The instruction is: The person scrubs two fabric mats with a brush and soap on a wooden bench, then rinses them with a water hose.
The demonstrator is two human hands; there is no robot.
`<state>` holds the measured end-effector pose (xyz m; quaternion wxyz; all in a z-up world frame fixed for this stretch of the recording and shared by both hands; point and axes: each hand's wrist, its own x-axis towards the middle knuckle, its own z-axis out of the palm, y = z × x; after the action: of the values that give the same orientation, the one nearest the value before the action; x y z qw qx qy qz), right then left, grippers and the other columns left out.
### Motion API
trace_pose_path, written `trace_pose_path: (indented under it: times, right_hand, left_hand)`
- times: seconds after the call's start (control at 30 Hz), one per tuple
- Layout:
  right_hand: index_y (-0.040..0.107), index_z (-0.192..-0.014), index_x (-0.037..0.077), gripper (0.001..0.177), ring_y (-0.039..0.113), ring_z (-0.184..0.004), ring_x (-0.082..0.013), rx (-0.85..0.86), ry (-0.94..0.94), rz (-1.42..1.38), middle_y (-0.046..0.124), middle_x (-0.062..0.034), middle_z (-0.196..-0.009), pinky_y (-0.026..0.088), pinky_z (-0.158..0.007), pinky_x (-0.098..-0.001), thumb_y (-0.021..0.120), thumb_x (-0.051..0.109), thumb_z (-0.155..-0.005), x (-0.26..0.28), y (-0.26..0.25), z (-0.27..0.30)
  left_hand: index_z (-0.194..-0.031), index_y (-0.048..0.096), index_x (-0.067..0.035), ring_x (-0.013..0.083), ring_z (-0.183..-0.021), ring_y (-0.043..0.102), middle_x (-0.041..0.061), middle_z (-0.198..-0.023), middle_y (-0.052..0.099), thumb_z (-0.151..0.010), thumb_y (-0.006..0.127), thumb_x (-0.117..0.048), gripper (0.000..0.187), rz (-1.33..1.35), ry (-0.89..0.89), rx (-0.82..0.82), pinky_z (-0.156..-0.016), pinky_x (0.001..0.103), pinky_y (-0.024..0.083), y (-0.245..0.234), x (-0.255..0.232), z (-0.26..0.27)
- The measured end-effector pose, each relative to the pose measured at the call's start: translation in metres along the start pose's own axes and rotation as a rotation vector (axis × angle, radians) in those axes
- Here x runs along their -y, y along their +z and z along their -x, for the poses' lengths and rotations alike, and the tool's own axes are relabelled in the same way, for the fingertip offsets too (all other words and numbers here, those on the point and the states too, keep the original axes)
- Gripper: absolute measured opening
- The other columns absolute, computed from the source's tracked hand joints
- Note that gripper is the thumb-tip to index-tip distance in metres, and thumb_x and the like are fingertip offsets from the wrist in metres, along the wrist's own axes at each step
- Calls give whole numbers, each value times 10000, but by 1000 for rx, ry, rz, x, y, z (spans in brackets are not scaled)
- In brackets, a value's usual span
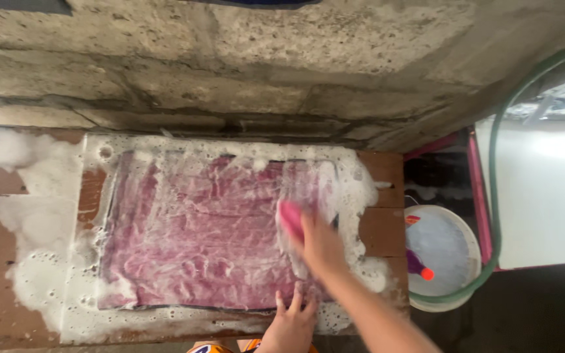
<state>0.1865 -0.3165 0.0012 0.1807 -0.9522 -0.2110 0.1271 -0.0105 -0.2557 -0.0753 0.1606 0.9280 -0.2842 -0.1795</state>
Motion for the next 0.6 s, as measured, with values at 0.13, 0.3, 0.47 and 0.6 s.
trace_pose_path:
  times: [0.13, 0.3, 0.47, 0.6]
  right_hand:
    - [523, -1352, 92, 533, 690, -775, -315, -325, 75, 97, 666, -184, -1003, 575, -582, -426, 640, 421, -949, 0, -11, -116]
    - [464, -1345, 30, 564, 706, -855, -311, -141, 103, -74, 636, -206, -1165, 617, -657, -398, 676, 410, -986, 4, -4, -94]
    - [549, -1294, 104, 563, 701, -844, -394, 60, -56, -128, 630, -197, -1132, 581, -615, -478, 736, 389, -846, 5, -5, 66]
    - [503, -1287, 87, 523, 699, -790, -369, 50, -95, 18, 624, -192, -1124, 578, -590, -465, 678, 441, -943, -2, 0, 39]
  left_hand:
    - [-1308, 655, 38, 575, -1397, 299, 253, -1510, 399, -931, 544, -256, 490, -23, -32, -70, -920, 826, 373, 7, -4, 1]
    - [-1330, 636, 44, 572, -1411, 277, 247, -1534, 378, -935, 540, -238, 495, 23, -44, -3, -950, 814, 364, -3, -3, 1]
    - [-1304, 661, 37, 576, -1455, 253, 264, -1535, 380, -970, 523, -249, 461, 65, -20, 159, -1011, 838, 320, -17, 1, 0]
    - [-1312, 662, 47, 570, -1402, 290, 262, -1517, 386, -930, 551, -271, 509, 27, -27, -42, -944, 848, 338, -13, -2, 0]
